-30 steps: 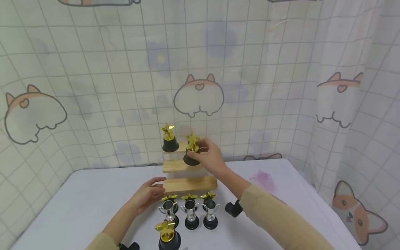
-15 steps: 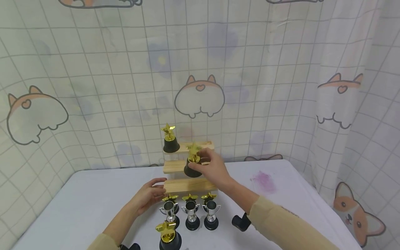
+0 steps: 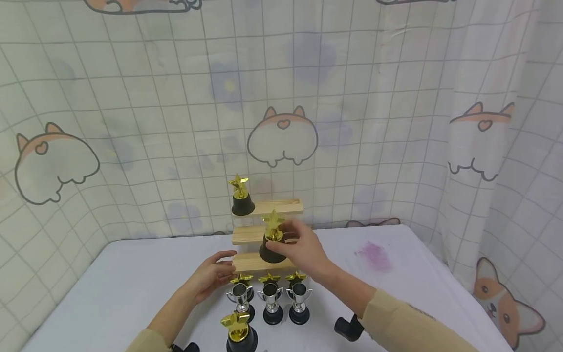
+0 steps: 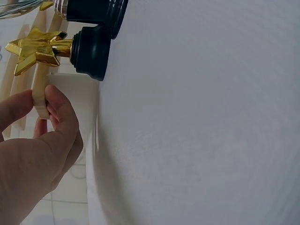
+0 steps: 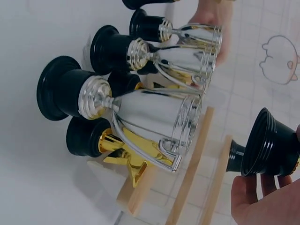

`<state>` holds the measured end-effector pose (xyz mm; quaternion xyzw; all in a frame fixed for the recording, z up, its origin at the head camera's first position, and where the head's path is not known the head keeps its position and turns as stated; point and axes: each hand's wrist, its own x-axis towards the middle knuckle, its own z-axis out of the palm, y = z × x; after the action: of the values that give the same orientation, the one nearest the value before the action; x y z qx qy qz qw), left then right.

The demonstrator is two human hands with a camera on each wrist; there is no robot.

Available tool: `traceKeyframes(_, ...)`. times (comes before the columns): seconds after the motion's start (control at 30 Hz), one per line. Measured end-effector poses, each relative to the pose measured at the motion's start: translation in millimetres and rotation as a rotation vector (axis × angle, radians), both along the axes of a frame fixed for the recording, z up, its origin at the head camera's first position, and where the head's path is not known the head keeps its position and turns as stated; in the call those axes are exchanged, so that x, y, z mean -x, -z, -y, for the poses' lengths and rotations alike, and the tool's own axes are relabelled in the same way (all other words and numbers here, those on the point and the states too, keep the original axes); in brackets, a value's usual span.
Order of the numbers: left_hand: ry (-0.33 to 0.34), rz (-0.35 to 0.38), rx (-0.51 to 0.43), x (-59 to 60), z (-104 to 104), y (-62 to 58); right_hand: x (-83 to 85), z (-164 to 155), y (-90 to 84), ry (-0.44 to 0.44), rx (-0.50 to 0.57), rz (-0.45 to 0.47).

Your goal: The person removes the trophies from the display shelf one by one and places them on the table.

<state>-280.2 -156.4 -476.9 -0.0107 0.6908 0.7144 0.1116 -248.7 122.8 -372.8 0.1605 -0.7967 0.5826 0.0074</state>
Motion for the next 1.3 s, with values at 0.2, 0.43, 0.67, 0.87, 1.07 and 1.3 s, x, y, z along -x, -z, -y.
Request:
traceKeyframes(0.2, 0.003, 0.015, -0.006, 0.0, -0.2, -1.1, -13.1, -1.2, 0.1, -0.035, 0.001, 0.020)
traceKeyframes(0.43, 0.013, 0.015, -0.008, 0.7, -0.3, -3.1, -27.0, -3.5, -0.2, -0.112, 0.022, 0.026)
traceKeyframes(0.67, 0.008, 0.013, -0.012, 2.1, 0.0, -2.3, -35.2, -5.0, 3.1, -0.132, 0.034, 0.044)
traceKeyframes(0.87, -0.001, 0.021, -0.005, 2.7, 0.3, 0.1, -41.1, -7.3, 7.0, -0.141, 0.051, 0.048)
traceKeyframes(1.07, -0.008, 0.021, -0.010, 2.8, -0.3, 1.3, -48.2, -6.5, 12.0, -0.145, 0.011, 0.026)
traceKeyframes(1.3, -0.004, 0.025, -0.015, 0.5, -0.4, 1.4, -58.7, -4.7, 18.3, -0.149, 0.003, 0.019)
